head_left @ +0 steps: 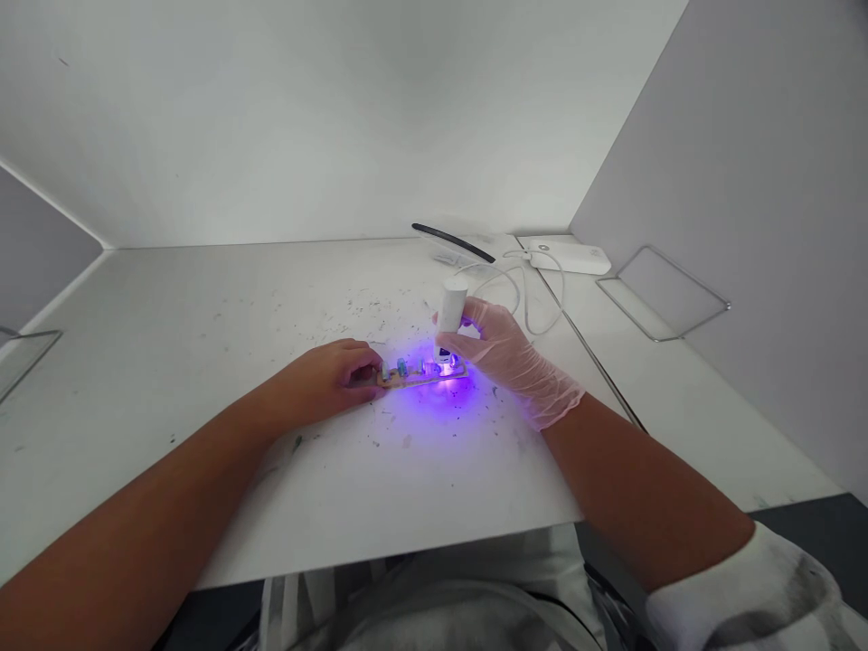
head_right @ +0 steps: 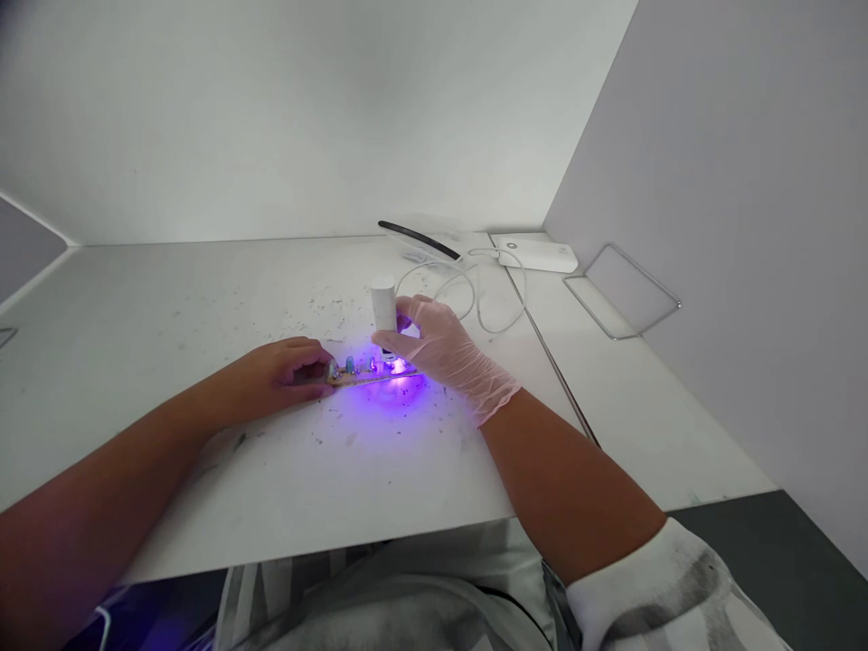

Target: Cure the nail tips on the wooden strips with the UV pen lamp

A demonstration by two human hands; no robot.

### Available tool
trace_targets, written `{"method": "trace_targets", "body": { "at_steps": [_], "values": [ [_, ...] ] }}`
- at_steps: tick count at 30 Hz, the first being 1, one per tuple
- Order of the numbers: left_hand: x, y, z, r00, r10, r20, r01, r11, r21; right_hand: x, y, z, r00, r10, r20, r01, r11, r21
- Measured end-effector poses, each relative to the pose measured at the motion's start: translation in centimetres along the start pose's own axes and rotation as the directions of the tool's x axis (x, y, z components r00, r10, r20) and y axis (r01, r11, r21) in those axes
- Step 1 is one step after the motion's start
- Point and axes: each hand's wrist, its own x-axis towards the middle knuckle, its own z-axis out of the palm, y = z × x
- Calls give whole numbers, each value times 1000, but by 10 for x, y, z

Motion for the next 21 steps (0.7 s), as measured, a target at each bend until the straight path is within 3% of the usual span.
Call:
{"method": "trace_targets", "body": {
  "at_steps": [21],
  "values": [
    [0,-3,0,1000,16,1,-16,1000,-11,0,1,0,1000,-14,-6,14,1000,7]
  ]
}}
